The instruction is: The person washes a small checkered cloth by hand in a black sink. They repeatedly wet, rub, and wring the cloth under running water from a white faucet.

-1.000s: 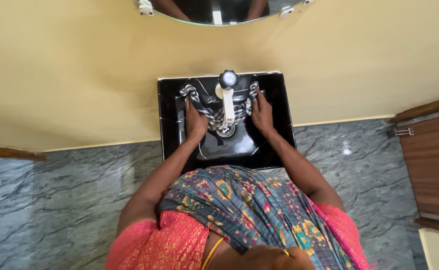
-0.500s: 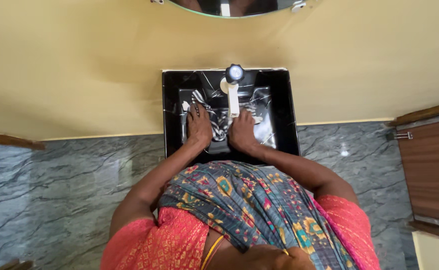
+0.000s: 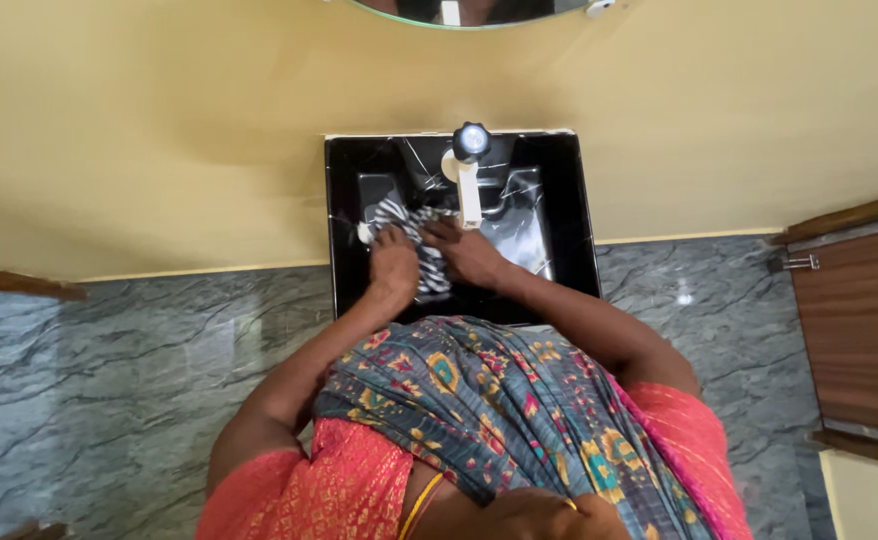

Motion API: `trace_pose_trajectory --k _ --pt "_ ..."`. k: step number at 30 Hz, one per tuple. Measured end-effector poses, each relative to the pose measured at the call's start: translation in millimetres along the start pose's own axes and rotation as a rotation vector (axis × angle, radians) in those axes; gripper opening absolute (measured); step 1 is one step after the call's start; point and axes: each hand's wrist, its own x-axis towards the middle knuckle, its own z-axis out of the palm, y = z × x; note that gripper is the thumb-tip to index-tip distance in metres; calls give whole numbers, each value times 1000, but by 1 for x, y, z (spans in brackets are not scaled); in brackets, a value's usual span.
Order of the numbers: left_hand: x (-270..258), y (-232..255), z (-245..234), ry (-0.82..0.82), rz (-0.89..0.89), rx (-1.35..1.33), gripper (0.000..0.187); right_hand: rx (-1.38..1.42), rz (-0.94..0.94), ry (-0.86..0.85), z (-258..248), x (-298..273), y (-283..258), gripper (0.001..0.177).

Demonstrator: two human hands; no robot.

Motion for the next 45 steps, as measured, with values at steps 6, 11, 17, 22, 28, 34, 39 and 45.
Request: trace_pose_trajectory --k 6,11,17,22,28,34,39,45 --pt "-8 63 -21 10 184 -591 46 -371 154 -149 -39 -59 35 47" --pt "19 122 -17 217 348 -303 39 -586 114 -79 -43 -62 59 41" --pt "13 127 -68 131 467 -539 46 -864 262 -106 -66 -64 108 41" --pt "-13 141 -83 135 571 -742 53 -693 236 -107 -82 -80 118 24" --pt "-35 135 -83 -59 638 -713 43 -538 141 -315 -94 -116 80 26" --pt "-64 101 -112 -279 440 -652 42 -158 404 -294 -101 -146 1 41" --pt "-72 57 -105 -285 341 -599 45 27 438 -174 -80 -139 -26 41" --pt "-95 -2 -119 149 186 -763 50 246 630 154 -64 -121 -21 24"
